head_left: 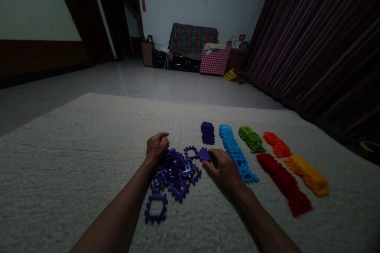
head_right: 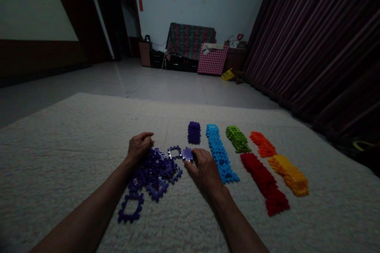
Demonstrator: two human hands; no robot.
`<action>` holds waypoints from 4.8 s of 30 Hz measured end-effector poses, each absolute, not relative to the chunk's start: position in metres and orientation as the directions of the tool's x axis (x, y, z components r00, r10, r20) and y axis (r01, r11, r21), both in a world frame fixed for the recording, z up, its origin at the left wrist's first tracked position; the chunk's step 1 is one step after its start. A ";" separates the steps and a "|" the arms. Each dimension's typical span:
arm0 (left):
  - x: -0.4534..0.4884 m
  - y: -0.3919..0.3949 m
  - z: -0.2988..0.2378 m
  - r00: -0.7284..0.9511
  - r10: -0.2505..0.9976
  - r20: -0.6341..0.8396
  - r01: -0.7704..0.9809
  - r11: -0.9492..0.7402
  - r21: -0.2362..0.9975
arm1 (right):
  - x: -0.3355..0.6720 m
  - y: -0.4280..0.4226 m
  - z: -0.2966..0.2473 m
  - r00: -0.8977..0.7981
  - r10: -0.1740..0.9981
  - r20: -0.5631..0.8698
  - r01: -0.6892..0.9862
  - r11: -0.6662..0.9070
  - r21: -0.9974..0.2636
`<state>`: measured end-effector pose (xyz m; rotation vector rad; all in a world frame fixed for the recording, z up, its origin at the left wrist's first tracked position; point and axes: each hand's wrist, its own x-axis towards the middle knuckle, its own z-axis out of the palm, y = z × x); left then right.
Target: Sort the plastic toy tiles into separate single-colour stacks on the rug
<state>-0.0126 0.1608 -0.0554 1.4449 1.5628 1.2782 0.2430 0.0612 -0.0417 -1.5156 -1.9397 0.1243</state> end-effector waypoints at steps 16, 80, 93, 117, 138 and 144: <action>-0.013 0.162 -0.056 -0.191 0.969 0.158 0.341 -0.086 0.936 | 0.233 0.087 -0.035 -0.126 0.859 0.497 0.838 0.360 -0.409; -0.027 0.115 -0.052 0.144 0.981 0.131 0.195 -0.158 0.968 | 0.175 0.046 -0.052 -0.074 0.898 0.434 0.715 0.351 -0.605; -0.034 0.128 -0.044 0.248 0.969 -0.014 -0.042 0.026 0.999 | 0.183 0.043 -0.049 -0.100 0.885 0.456 0.611 0.416 -0.674; -0.036 0.117 -0.042 -0.005 0.999 -0.048 -0.142 0.047 0.989 | 0.143 -0.009 -0.031 -0.579 0.763 0.287 0.553 0.626 -0.549; -0.037 0.113 -0.041 0.006 0.999 -0.031 -0.142 0.032 0.989 | 0.142 -0.015 -0.026 -0.545 0.789 0.285 0.592 0.602 -0.536; -0.035 0.114 -0.041 0.016 1.000 -0.019 -0.133 0.021 0.991 | 0.146 -0.012 -0.029 -0.544 0.775 0.320 0.590 0.625 -0.511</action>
